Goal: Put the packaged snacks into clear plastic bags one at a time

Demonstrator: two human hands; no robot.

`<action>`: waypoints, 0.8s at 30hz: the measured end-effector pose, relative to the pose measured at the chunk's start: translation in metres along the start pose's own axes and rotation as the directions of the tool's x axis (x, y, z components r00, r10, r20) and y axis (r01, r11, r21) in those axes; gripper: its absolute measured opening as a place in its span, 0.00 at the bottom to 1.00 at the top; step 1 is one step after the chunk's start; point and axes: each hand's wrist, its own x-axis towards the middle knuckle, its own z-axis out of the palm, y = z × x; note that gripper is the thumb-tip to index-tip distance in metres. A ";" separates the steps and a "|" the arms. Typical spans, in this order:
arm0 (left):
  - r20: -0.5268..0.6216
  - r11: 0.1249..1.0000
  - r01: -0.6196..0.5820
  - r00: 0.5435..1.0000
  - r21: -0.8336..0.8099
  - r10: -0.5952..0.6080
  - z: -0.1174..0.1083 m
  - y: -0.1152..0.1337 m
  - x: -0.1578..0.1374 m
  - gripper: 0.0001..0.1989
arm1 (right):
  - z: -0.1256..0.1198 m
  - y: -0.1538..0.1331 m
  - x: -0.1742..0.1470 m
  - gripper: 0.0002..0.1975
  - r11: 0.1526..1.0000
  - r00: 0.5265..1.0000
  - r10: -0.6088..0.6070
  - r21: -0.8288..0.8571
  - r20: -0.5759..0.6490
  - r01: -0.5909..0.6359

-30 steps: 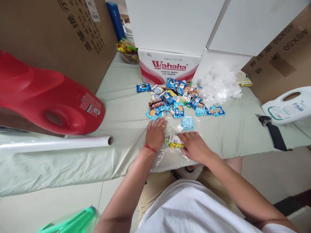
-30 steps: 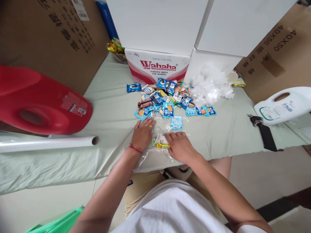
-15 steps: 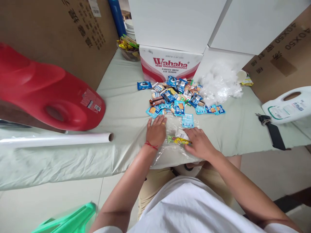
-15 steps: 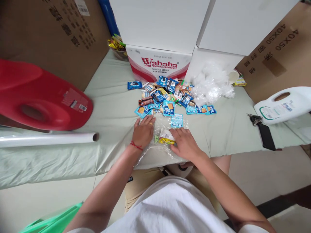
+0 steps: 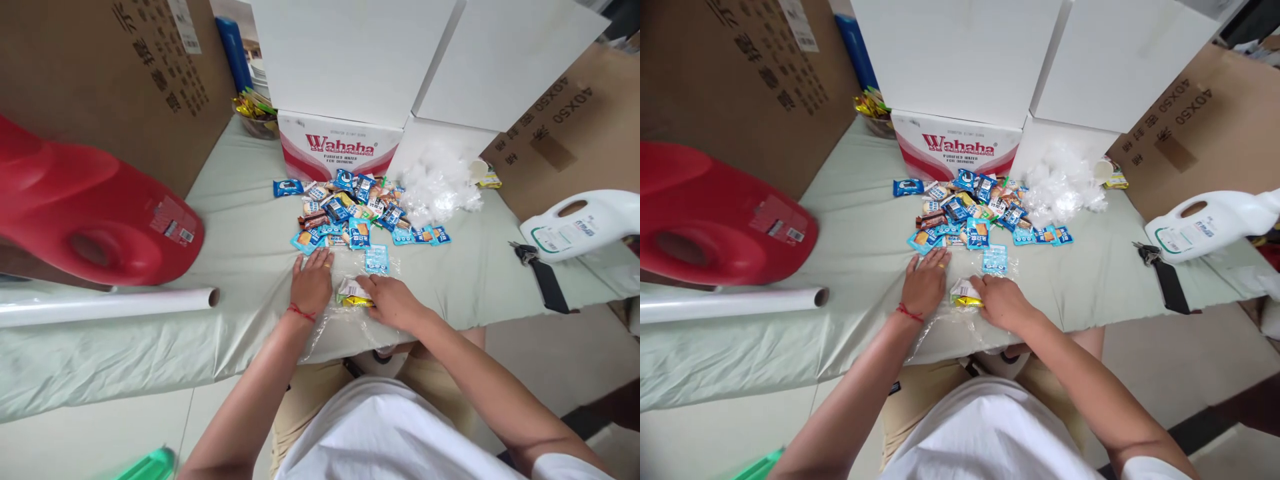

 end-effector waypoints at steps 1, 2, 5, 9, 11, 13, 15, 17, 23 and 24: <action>0.003 1.000 0.000 1.000 -0.003 0.000 0.000 0.000 0.000 0.29 | 0.001 0.003 -0.002 0.34 1.000 1.000 0.011 0.019 0.006 -0.012; 0.007 1.000 -0.001 1.000 -0.004 0.001 0.000 0.000 0.000 0.29 | 0.003 0.007 -0.004 0.35 0.999 1.000 0.020 0.040 0.008 -0.020; 0.016 1.000 -0.003 1.000 0.000 0.003 -0.001 0.001 -0.001 0.29 | 0.005 0.022 -0.013 0.38 0.989 0.999 0.039 0.141 -0.012 -0.037; 0.025 1.000 0.001 1.000 0.005 -0.002 -0.001 0.001 -0.001 0.29 | -0.011 0.049 -0.026 0.37 0.949 0.988 0.069 0.315 -0.141 -0.022; 0.026 1.000 0.008 1.000 -0.005 -0.008 0.000 0.002 -0.001 0.29 | -0.028 0.061 -0.027 0.36 0.932 0.971 0.099 0.363 -0.219 -0.013; 0.013 1.000 0.012 1.000 -0.023 -0.011 0.000 0.002 -0.001 0.29 | -0.045 0.066 -0.021 0.35 0.925 0.950 0.127 0.379 -0.286 -0.010; -0.010 0.998 0.021 1.000 -0.058 -0.022 0.001 0.002 -0.001 0.28 | -0.056 0.062 -0.010 0.35 0.925 0.941 0.104 0.378 -0.323 0.027; -0.033 0.990 0.053 0.998 -0.131 -0.058 0.001 0.001 0.000 0.27 | -0.059 0.050 0.005 0.36 0.925 0.950 0.014 0.364 -0.311 0.105; -0.040 0.831 0.154 0.978 -0.535 -0.207 -0.003 -0.016 0.004 0.26 | -0.042 0.013 0.033 0.39 0.923 0.958 -0.284 0.262 -0.031 0.282; -0.055 0.812 0.141 0.977 -0.566 -0.208 -0.003 -0.019 0.004 0.26 | -0.039 0.010 0.035 0.39 0.922 0.953 -0.304 0.252 0.003 0.293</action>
